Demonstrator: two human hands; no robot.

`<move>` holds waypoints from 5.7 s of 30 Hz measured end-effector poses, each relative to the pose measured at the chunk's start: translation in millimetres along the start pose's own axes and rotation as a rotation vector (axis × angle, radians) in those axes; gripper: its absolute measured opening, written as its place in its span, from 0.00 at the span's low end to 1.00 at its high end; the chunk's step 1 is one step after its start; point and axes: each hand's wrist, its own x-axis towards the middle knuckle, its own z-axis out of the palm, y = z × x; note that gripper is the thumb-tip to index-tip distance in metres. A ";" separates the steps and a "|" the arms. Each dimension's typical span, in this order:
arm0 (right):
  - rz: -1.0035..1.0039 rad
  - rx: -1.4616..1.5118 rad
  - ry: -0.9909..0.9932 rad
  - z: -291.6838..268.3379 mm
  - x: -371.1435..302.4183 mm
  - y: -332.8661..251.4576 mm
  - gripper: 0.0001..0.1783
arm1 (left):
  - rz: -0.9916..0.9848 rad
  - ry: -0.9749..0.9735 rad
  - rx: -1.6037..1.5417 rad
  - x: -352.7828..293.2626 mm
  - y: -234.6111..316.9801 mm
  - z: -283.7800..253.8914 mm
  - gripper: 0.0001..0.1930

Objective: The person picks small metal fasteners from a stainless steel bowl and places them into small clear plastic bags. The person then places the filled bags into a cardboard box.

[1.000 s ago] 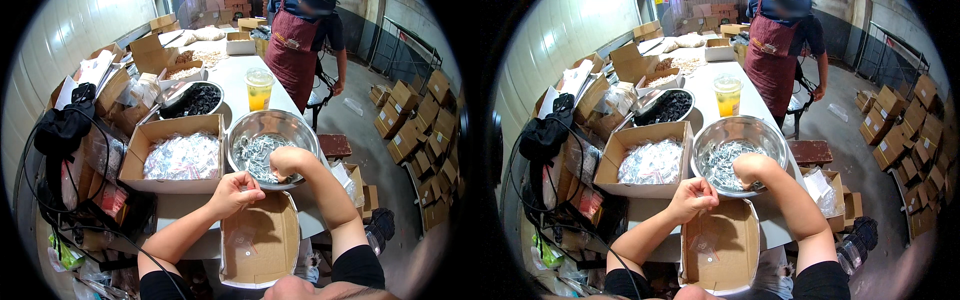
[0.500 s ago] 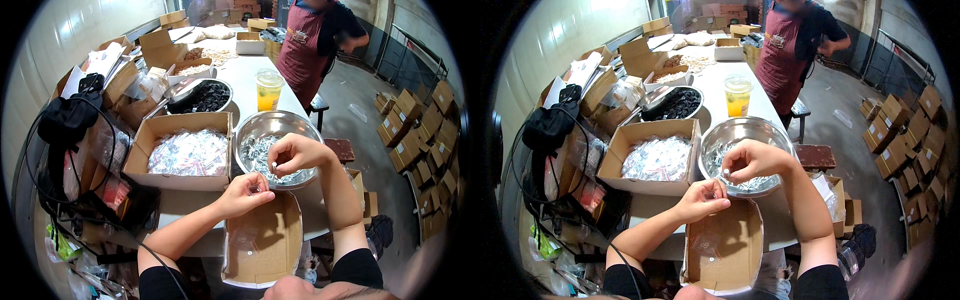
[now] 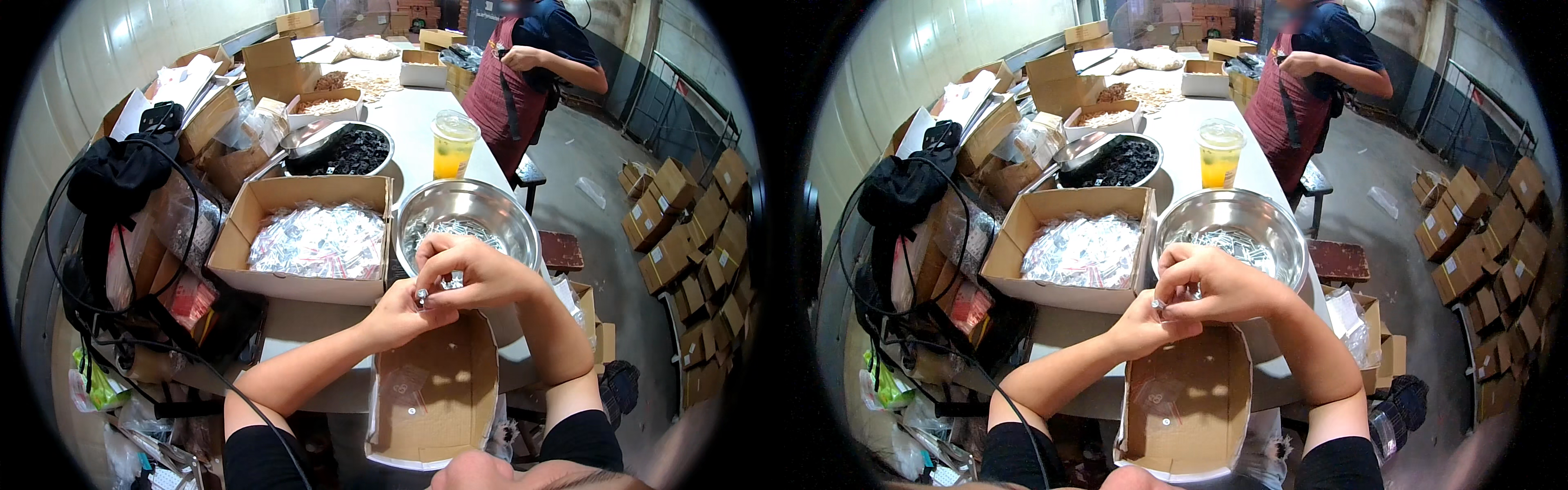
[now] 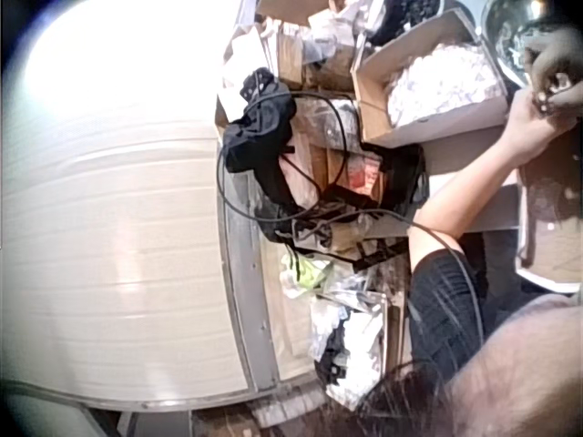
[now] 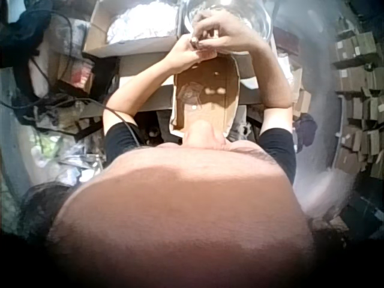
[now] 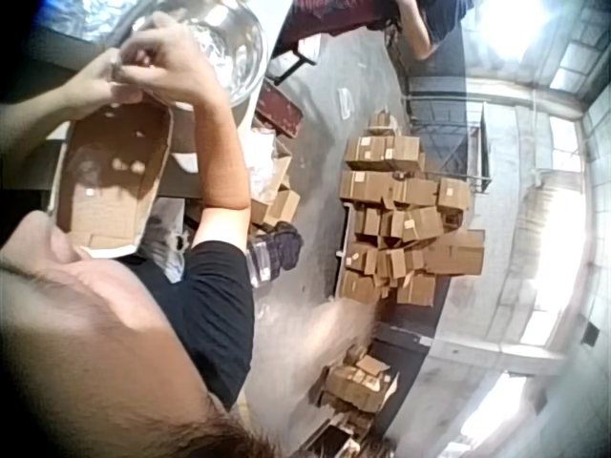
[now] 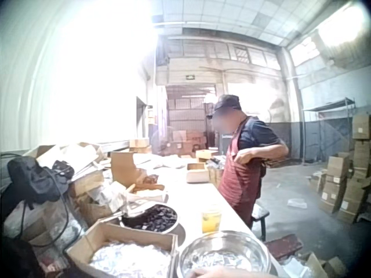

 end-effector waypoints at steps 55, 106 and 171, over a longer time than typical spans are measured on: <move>-0.154 -0.307 0.026 4.1 -0.7 -4.3 0.08 | 0.086 -0.116 -0.414 1.4 -19.7 -14.1 0.29; 0.601 -0.416 -0.356 -20.3 -14.1 73.5 0.10 | 0.095 -0.898 1.019 -33.2 20.6 29.6 0.06; 0.098 -0.245 -0.057 -2.8 -9.7 -19.3 0.10 | -0.123 -0.111 -0.029 -4.9 4.2 0.0 0.13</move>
